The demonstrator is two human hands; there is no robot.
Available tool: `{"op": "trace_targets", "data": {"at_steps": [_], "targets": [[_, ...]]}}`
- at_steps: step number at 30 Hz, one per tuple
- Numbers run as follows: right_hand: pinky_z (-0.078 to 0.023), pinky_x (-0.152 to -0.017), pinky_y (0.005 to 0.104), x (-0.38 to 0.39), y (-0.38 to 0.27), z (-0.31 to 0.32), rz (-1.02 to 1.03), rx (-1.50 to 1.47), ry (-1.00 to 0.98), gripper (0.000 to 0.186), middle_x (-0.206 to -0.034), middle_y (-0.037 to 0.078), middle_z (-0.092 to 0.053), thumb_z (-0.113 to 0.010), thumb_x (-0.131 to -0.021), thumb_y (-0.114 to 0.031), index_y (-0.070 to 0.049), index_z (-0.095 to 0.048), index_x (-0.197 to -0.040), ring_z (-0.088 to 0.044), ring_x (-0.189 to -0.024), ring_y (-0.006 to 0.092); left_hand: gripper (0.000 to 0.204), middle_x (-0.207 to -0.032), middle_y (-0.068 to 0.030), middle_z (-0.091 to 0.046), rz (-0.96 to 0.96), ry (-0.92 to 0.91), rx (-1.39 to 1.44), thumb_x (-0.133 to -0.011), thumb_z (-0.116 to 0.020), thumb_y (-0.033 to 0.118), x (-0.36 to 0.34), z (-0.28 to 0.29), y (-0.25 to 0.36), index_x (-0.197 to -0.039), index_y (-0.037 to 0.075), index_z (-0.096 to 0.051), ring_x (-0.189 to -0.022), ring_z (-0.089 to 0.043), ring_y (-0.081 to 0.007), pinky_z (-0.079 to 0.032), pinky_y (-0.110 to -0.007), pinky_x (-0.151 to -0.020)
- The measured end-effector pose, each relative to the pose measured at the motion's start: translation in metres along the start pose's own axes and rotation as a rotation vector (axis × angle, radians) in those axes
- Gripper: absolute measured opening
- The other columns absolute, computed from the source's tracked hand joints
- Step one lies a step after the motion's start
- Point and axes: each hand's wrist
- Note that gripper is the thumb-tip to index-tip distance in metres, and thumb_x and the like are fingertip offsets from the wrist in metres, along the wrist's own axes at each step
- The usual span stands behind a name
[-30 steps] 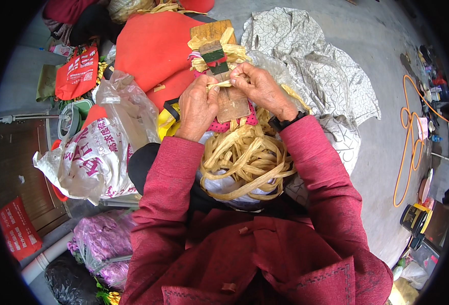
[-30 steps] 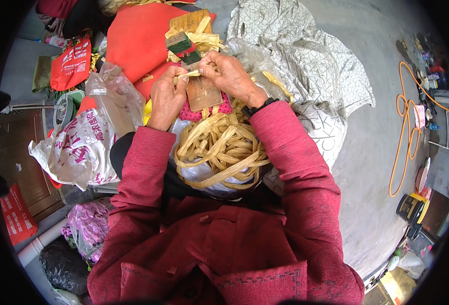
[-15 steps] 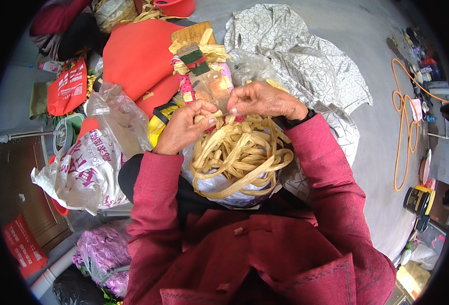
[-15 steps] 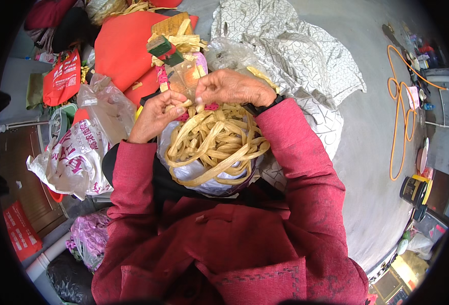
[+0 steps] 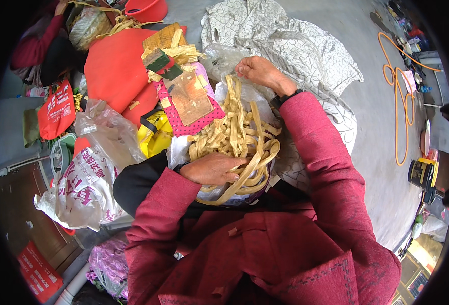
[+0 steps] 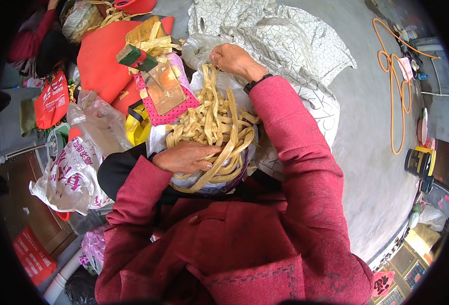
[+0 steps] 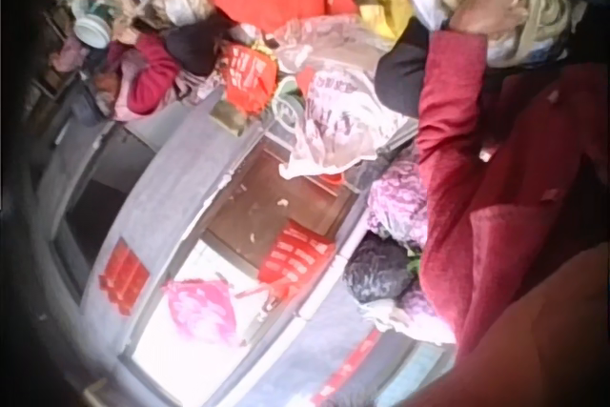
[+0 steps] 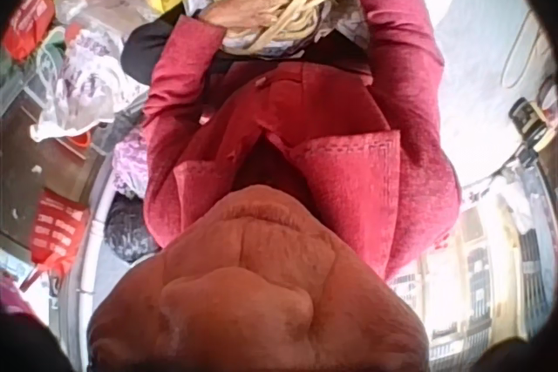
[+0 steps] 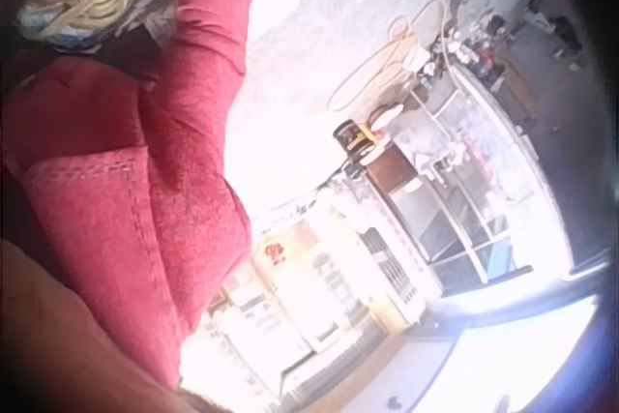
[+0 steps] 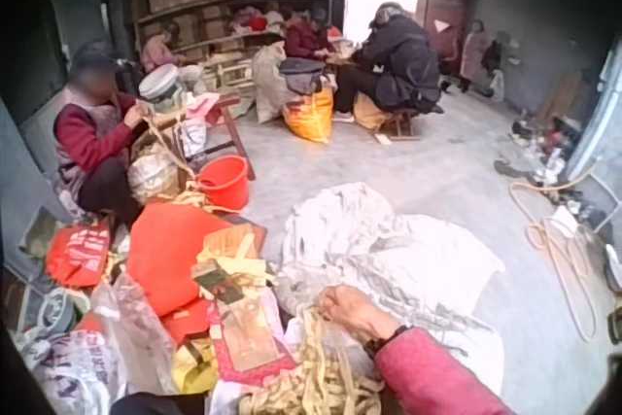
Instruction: The person sits on the floor and weaves thin bamboo strips by hand into a small rectangular frame. They repeatedly pick up strips, thread them through the frame, and adjust the weave to form a flat woven mat.
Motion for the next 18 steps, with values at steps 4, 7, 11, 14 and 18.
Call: {"op": "trace_targets", "data": {"at_steps": [4,7,11,14,18], "targets": [[-0.047,-0.086,0.0424,-0.007,0.0,-0.024,-0.058,0.087,-0.07,0.038,-0.101,0.02,-0.066,-0.054,-0.089,-0.036,-0.002,-0.064,-0.104,-0.061,-0.099,0.0353,0.045,-0.093,-0.0229,-0.063,0.041,-0.119,-0.054,-0.083,-0.061,0.025,-0.007,0.0,-0.005,-0.123,0.006,-0.052,-0.087,-0.061,-0.04,-0.048,-0.047,-0.075],[-0.048,-0.086,0.0422,0.005,-0.008,-0.05,-0.031,0.33,-0.142,0.032,-0.1,0.02,-0.065,-0.062,-0.082,-0.027,-0.003,-0.064,-0.102,-0.061,-0.1,0.0361,0.043,-0.094,-0.0211,-0.063,0.028,-0.103,-0.058,-0.084,-0.061,0.024,-0.008,0.001,-0.002,-0.123,0.009,-0.052,-0.087,-0.061,-0.0393,-0.047,-0.046,-0.073],[-0.05,-0.081,0.0415,0.025,-0.027,-0.068,0.022,0.531,-0.393,0.033,-0.099,0.021,-0.064,-0.068,-0.069,-0.015,-0.003,-0.063,-0.099,-0.062,-0.097,0.0354,0.045,-0.098,-0.0197,-0.064,-0.008,-0.015,0.015,-0.086,-0.061,0.023,-0.003,0.006,0.004,-0.129,0.011,-0.05,-0.086,-0.062,-0.0367,-0.047,-0.043,-0.073],[-0.051,-0.076,0.041,0.045,-0.041,-0.069,0.115,0.626,-0.518,0.035,-0.097,0.02,-0.064,-0.069,-0.065,-0.012,-0.003,-0.062,-0.099,-0.063,-0.091,0.0341,0.048,-0.096,-0.0179,-0.065,-0.044,0.104,0.13,-0.088,-0.061,0.023,-0.003,0.013,0.01,-0.132,0.01,-0.049,-0.081,-0.063,-0.0325,-0.048,-0.039,-0.071],[-0.052,-0.072,0.0421,0.064,-0.049,-0.057,0.23,0.602,-0.285,0.032,-0.088,0.02,-0.062,-0.069,-0.063,-0.009,0.0,-0.061,-0.093,-0.064,-0.082,0.035,0.034,-0.082,-0.0133,-0.066,-0.02,0.334,0.092,-0.083,-0.068,0.015,-0.003,0.024,0.019,-0.115,0.007,-0.063,-0.067,-0.063,-0.0251,-0.048,-0.034,-0.062]]}}
Point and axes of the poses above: each hand's wrist, its own x-axis away from the middle knuckle, its own z-axis out of the back of the hand, y = z × x
